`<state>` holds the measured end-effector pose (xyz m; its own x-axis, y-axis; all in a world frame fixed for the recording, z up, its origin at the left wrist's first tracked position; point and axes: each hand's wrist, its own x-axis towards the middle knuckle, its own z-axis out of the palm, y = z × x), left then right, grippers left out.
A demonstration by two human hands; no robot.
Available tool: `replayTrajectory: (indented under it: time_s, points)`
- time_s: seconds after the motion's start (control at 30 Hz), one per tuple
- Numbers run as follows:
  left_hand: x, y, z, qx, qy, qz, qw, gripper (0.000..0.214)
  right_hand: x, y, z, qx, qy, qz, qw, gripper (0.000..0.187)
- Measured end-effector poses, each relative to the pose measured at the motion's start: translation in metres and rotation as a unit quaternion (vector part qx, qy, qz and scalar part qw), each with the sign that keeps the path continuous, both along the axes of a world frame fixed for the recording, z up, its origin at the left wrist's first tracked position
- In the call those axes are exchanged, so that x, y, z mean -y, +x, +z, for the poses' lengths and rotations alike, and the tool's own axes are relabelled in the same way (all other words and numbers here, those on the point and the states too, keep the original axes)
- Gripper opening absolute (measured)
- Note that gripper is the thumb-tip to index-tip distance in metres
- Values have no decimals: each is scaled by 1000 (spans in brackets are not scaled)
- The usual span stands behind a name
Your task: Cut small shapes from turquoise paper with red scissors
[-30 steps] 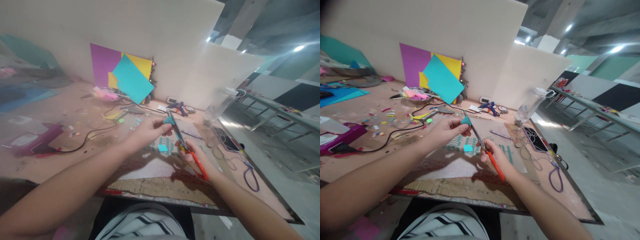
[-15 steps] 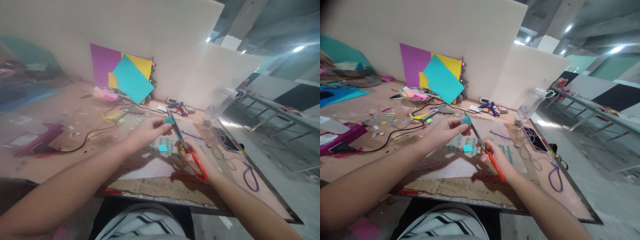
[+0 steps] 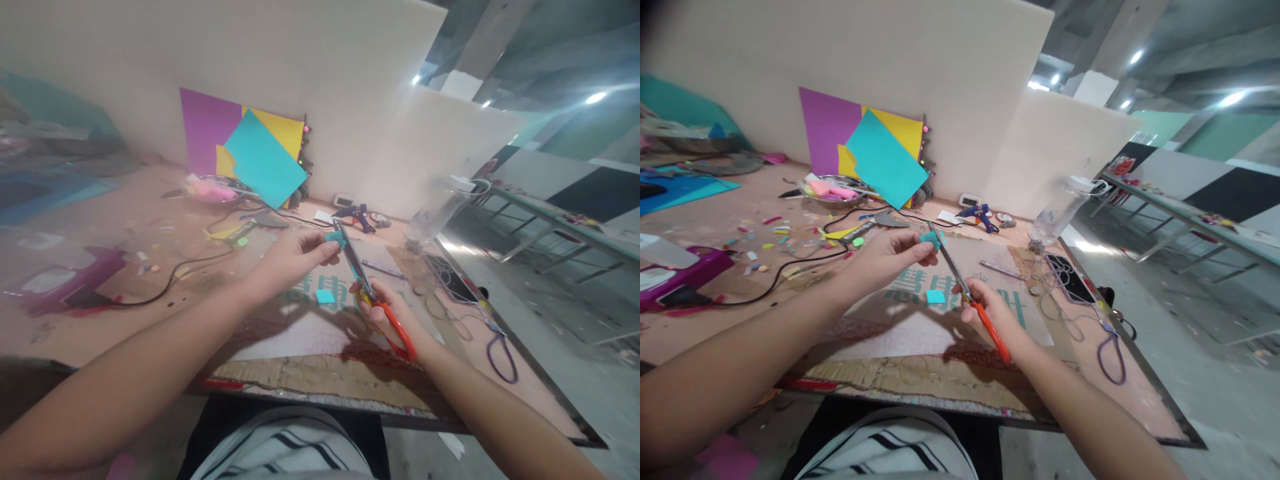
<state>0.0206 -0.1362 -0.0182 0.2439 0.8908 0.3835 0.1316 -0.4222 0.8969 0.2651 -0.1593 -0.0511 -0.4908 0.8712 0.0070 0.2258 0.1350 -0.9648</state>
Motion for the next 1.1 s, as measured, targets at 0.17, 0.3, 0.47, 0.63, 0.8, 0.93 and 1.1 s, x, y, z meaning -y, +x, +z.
replayTrajectory:
  time_s: [0.17, 0.3, 0.47, 0.63, 0.8, 0.93, 1.1]
  points:
    - [0, -2, 2, -16, 16, 18, 1000, 40, 0, 0, 0, 7, 3, -4, 1000, 66]
    - [1, -3, 3, -9, 13, 23, 1000, 37, -1, 0, 0, 10, -6, -3, 1000, 63]
    - [1, -3, 3, -11, 12, 27, 1000, 38, -1, 1, 0, 5, -7, -2, 1000, 61]
    - [-2, -5, 1, -13, 10, 34, 999, 40, 0, 1, 1, 14, -5, -6, 1000, 56]
    - [-3, -6, -1, -7, 14, 61, 998, 40, 0, 0, 3, 27, 6, -9, 1000, 62]
    - [-2, -6, 1, 8, 18, 49, 999, 38, 0, 0, 4, 27, 26, 1, 999, 68]
    - [-2, -5, 1, 36, 31, 19, 999, 32, 1, -2, 6, 25, 43, 23, 998, 61]
